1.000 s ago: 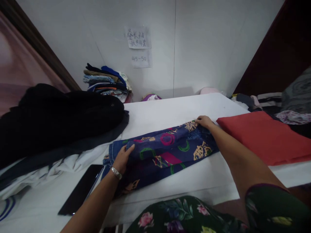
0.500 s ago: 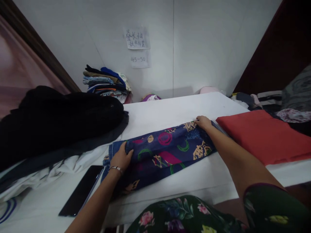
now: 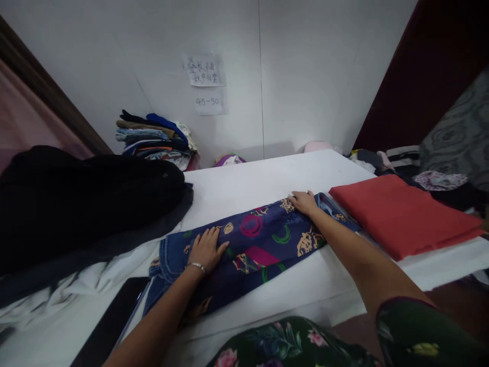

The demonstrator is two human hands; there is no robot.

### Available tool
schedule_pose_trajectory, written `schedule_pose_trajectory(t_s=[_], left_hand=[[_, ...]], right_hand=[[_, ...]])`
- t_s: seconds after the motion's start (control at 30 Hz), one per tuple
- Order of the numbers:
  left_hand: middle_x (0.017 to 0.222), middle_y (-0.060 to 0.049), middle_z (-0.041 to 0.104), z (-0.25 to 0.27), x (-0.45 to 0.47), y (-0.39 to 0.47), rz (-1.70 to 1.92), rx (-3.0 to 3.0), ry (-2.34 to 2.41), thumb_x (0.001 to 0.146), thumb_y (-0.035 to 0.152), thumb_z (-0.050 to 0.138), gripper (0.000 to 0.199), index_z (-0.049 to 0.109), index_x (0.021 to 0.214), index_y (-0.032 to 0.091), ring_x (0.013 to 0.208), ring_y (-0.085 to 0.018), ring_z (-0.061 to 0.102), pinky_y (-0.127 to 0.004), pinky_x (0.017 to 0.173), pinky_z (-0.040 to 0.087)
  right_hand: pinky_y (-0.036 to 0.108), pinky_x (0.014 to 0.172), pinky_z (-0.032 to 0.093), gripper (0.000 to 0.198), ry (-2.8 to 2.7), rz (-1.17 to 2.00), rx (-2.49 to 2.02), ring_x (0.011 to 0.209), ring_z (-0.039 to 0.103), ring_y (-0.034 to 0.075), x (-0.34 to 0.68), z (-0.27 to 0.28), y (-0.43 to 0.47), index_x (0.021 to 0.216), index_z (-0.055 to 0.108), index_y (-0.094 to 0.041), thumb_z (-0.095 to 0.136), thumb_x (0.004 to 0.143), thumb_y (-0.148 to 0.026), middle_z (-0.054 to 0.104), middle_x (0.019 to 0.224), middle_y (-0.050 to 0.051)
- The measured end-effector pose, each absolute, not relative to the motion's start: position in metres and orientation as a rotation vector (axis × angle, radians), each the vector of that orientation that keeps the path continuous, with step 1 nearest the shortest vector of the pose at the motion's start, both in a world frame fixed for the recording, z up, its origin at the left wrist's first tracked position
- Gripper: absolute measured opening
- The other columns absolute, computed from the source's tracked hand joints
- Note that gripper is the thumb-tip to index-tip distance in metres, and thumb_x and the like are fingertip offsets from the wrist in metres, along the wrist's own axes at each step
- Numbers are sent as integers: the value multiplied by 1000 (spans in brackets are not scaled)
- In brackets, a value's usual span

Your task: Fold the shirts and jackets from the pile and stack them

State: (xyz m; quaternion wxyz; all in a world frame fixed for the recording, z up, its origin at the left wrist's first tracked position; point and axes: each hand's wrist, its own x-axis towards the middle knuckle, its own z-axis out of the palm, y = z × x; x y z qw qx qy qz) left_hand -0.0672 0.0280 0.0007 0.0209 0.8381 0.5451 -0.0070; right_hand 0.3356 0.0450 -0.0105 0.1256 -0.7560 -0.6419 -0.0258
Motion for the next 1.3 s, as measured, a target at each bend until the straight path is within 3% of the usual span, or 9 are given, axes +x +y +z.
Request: schedule_pose_trajectory(t_s=[0.2,0.47,0.53,0.63,0.77,1.03,1.3], left_hand=[[147,-13,39,-5,-72,26,-13,2633,1701,91,49,38,63,40,142,11,137,-29,33,-47,111,24],[147,-12,39,-5,-69,25,2,2609,1726,91,50,36,62,40,142,14,137,-29,33,-48,111,24],[147,-12,39,-5,-68,24,13,2618,1718,91,49,36,61,40,142,15,137,-29,33,-48,111,24],[147,-12,39,-5,-67,23,20,2630,1714,92,49,35,60,40,142,16,136,-29,33,-49,110,24],[148,-12,39,-4,-67,22,20,2618,1714,92,51,34,62,39,142,16,137,-30,33,-48,111,23],[149,-11,37,-3,-69,22,47,2591,1651,92,53,33,63,37,143,17,138,-28,31,-47,111,22],[150,-11,34,1,-67,21,50,2494,1654,90,55,37,64,37,143,18,140,-28,26,-49,113,18]], right_hand=[[34,88,41,35,-1736,-50,-2361,102,60,24,371,-9,38,98,72,-20,42,90,-35,68,108,13],[36,81,47,32,-1603,-27,-2454,97,63,27,374,-7,48,95,74,-21,52,83,-41,69,105,13],[38,87,45,33,-1630,-45,-2414,105,60,28,369,-2,48,100,72,-21,49,86,-38,67,110,13],[40,103,35,38,-1708,-112,-2298,127,44,25,351,2,46,119,63,-21,39,92,-36,56,132,10],[41,111,25,49,-2050,-53,-1963,139,27,23,320,-5,36,135,49,-22,36,94,-46,40,147,8],[48,113,18,58,-2164,162,-2059,141,24,26,312,-31,12,143,38,-24,30,94,-54,33,152,7],[59,108,22,56,-2096,179,-2090,139,26,33,291,-8,18,137,47,-24,34,92,-55,37,149,11]])
